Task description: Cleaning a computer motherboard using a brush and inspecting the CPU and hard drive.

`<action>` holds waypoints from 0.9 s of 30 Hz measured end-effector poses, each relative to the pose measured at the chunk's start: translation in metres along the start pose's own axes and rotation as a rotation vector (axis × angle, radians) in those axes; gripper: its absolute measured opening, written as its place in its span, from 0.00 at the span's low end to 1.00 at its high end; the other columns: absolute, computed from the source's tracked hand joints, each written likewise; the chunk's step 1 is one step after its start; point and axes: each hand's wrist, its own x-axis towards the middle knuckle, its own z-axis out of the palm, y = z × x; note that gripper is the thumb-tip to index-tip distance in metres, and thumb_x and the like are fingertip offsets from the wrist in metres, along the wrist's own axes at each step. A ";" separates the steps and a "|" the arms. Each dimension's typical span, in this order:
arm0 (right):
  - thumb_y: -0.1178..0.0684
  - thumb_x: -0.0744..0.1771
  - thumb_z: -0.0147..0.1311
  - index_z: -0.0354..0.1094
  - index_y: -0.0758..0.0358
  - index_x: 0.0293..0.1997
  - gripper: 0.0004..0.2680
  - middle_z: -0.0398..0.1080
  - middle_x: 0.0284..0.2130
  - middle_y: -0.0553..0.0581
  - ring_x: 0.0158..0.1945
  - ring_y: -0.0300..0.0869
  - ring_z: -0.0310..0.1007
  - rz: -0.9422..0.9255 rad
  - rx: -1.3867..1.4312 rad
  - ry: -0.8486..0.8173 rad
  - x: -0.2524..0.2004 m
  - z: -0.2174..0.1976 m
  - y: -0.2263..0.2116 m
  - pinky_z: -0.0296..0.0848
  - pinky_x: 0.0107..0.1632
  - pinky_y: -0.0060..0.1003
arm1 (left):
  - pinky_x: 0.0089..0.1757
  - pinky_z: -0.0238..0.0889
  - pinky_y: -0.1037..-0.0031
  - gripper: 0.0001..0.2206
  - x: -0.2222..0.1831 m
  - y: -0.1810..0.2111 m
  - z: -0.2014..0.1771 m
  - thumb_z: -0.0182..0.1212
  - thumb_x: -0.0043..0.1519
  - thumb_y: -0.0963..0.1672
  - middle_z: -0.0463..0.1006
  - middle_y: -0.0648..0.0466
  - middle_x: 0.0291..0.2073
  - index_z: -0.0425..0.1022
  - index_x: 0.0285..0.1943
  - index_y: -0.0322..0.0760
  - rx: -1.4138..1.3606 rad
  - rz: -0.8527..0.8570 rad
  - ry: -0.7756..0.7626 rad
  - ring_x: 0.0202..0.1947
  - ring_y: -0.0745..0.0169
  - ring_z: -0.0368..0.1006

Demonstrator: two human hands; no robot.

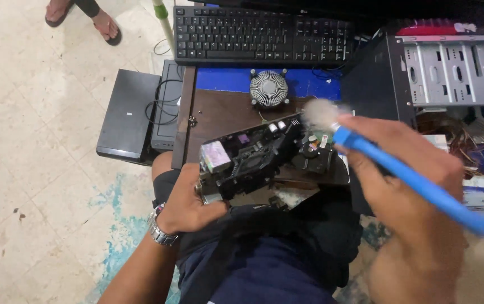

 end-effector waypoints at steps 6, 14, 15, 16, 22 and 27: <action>0.70 0.73 0.62 0.74 0.85 0.59 0.09 0.76 0.51 0.78 0.51 0.60 0.78 0.076 -0.210 0.061 -0.005 -0.011 -0.007 0.77 0.55 0.48 | 0.31 0.60 0.74 0.05 -0.006 -0.007 0.006 0.61 0.47 0.40 0.69 0.64 0.24 0.69 0.28 0.39 -0.053 -0.095 0.063 0.27 0.72 0.62; 0.68 0.73 0.60 0.75 0.84 0.58 0.08 0.77 0.49 0.74 0.49 0.55 0.76 0.109 -0.158 0.081 0.000 -0.008 -0.019 0.72 0.53 0.43 | 0.31 0.59 0.75 0.07 -0.013 -0.014 0.018 0.61 0.49 0.38 0.71 0.64 0.26 0.70 0.34 0.37 -0.187 -0.139 0.046 0.28 0.72 0.63; 0.68 0.73 0.60 0.75 0.84 0.58 0.08 0.77 0.49 0.74 0.49 0.55 0.76 0.107 -0.158 0.079 0.004 0.001 -0.023 0.72 0.53 0.43 | 0.31 0.59 0.75 0.07 -0.009 -0.013 0.018 0.61 0.49 0.38 0.71 0.64 0.26 0.70 0.34 0.37 -0.187 -0.138 0.048 0.28 0.72 0.63; 0.65 0.69 0.61 0.76 0.79 0.51 0.07 0.77 0.42 0.67 0.40 0.50 0.75 0.059 -0.081 0.064 0.004 0.011 -0.028 0.72 0.46 0.41 | 0.32 0.59 0.74 0.08 -0.009 -0.012 0.019 0.61 0.48 0.38 0.71 0.64 0.27 0.71 0.35 0.36 -0.156 -0.141 0.050 0.28 0.71 0.62; 0.59 0.67 0.62 0.74 0.70 0.48 0.07 0.79 0.41 0.61 0.41 0.47 0.80 -0.211 0.190 -0.012 0.024 0.049 -0.024 0.79 0.49 0.41 | 0.32 0.60 0.74 0.08 -0.004 -0.005 0.018 0.62 0.47 0.39 0.71 0.63 0.26 0.72 0.35 0.36 -0.077 -0.222 0.032 0.28 0.71 0.62; 0.60 0.69 0.56 0.71 0.74 0.53 0.09 0.74 0.45 0.62 0.29 0.38 0.64 0.194 0.378 0.132 0.020 0.036 -0.025 0.63 0.36 0.28 | 0.33 0.61 0.73 0.08 -0.006 -0.002 0.012 0.62 0.46 0.38 0.74 0.62 0.27 0.71 0.33 0.36 -0.014 -0.285 0.075 0.30 0.72 0.65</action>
